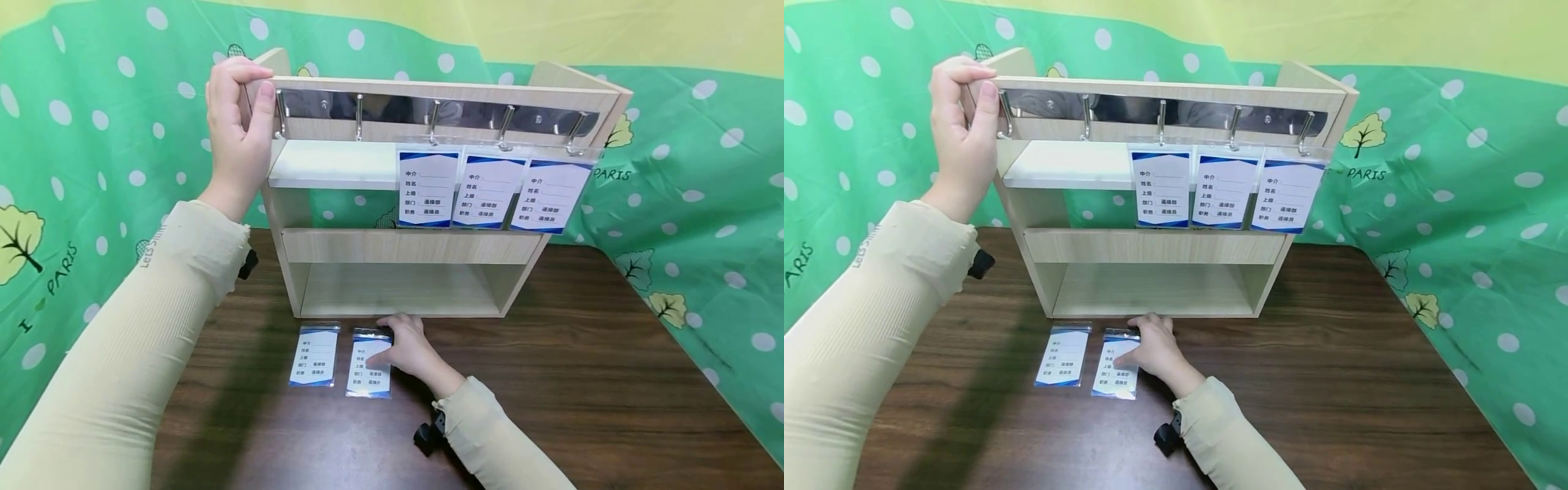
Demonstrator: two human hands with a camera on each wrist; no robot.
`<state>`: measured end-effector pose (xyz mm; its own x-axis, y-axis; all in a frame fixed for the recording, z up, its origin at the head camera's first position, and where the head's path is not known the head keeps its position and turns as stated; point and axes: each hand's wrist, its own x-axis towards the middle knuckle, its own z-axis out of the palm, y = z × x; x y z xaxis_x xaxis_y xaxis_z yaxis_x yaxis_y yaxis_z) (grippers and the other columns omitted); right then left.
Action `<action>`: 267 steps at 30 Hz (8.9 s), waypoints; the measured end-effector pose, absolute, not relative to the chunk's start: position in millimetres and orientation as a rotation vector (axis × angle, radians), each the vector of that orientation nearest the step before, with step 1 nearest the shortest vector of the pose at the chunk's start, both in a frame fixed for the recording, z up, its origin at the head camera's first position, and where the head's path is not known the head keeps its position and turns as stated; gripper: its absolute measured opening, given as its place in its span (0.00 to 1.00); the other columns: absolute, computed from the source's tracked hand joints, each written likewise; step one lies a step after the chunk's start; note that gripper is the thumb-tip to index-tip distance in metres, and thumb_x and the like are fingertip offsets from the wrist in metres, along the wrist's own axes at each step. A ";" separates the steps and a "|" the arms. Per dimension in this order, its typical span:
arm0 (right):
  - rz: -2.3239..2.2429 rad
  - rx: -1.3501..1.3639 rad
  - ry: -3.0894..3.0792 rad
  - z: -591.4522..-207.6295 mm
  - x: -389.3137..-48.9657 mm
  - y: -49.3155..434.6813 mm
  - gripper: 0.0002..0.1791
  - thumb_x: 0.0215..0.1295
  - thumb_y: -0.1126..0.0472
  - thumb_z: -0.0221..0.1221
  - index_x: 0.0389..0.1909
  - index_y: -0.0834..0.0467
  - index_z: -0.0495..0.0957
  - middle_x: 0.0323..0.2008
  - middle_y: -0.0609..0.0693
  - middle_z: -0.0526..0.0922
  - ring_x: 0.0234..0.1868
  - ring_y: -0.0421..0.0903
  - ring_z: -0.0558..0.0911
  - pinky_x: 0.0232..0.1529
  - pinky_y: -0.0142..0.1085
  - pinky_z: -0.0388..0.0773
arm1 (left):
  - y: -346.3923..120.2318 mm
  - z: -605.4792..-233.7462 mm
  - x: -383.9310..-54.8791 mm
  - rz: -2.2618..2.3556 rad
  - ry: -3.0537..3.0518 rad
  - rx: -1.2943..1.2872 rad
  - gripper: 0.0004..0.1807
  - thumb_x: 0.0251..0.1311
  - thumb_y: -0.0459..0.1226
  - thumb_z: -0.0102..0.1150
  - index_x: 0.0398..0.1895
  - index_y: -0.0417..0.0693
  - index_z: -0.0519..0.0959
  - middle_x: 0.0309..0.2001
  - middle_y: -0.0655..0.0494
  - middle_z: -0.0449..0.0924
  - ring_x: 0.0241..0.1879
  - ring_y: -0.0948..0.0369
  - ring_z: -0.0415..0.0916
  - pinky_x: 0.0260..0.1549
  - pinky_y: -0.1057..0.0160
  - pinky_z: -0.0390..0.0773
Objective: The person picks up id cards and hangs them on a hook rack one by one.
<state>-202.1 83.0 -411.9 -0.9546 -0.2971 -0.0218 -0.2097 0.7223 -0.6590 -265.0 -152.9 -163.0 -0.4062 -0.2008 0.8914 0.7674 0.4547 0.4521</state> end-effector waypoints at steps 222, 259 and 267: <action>-2.430 -0.637 2.359 -336.9 -184.6 44.4 0.15 0.66 0.71 0.58 0.52 0.69 0.78 0.48 0.64 0.84 0.51 0.49 0.82 0.53 0.31 0.78 | -154.6 -163.8 -262.2 -1.174 -1.668 -0.519 0.12 0.67 0.31 0.50 0.48 0.29 0.75 0.46 0.74 0.68 0.56 0.71 0.63 0.65 0.70 0.57; -0.695 -1.020 2.595 -390.1 -175.9 28.0 0.35 0.56 0.49 0.71 0.64 0.54 0.75 0.68 0.44 0.73 0.70 0.46 0.69 0.71 0.38 0.64 | -152.2 -163.7 -261.9 -1.203 -1.647 -0.507 0.11 0.66 0.31 0.49 0.46 0.32 0.76 0.45 0.73 0.68 0.56 0.71 0.63 0.66 0.71 0.57; -0.441 -1.107 2.571 -396.4 -176.6 30.8 0.42 0.52 0.46 0.73 0.69 0.50 0.71 0.74 0.45 0.63 0.72 0.48 0.62 0.70 0.38 0.63 | -153.5 -164.7 -262.8 -1.206 -1.645 -0.512 0.10 0.66 0.31 0.49 0.45 0.34 0.76 0.46 0.72 0.68 0.57 0.70 0.63 0.66 0.70 0.57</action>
